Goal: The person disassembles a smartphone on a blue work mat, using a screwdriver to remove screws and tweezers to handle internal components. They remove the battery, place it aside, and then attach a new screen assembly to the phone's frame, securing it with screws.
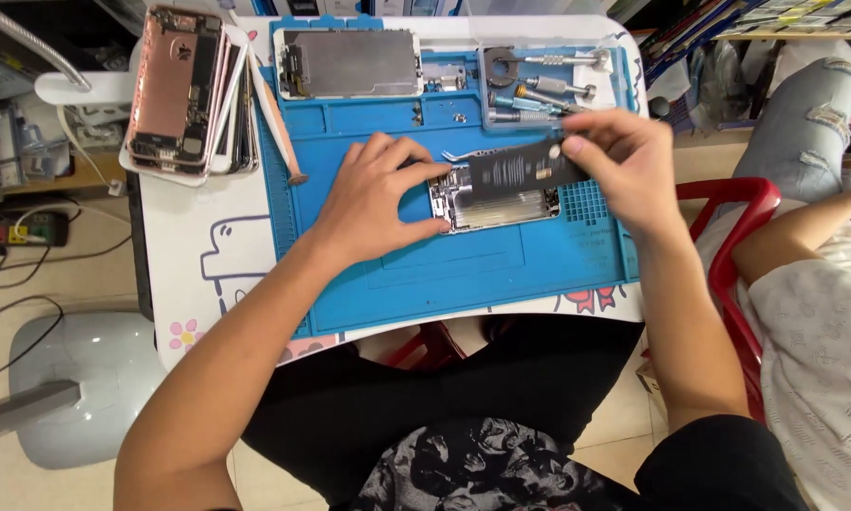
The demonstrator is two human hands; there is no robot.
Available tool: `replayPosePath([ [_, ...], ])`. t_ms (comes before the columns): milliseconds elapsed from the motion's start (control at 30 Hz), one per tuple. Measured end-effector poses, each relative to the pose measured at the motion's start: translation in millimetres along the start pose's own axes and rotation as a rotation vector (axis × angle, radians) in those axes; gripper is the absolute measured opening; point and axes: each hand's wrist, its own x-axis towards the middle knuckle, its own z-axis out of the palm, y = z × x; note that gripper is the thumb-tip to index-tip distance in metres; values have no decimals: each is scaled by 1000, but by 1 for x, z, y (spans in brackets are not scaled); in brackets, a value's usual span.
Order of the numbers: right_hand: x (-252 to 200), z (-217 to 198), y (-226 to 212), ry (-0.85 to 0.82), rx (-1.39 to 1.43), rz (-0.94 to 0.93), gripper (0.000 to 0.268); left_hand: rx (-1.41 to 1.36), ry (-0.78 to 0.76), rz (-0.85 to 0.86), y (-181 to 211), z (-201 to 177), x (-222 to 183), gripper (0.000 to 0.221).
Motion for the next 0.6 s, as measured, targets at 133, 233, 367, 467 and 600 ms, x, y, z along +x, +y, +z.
replayPosePath([
  [133,-14,14,10,14,1,43,18,-29,42,-24,-1,-1,0,58],
  [233,-18,18,14,5,-18,49,17,-29,35,-14,-2,3,-2,56],
  [367,-15,25,25,-4,7,45,19,-19,35,6,-2,0,-3,50],
  [467,-15,29,18,36,19,82,18,2,41,21,-2,1,-2,48],
  [600,-17,36,18,62,-3,90,17,-9,37,19,-1,0,-3,48],
])
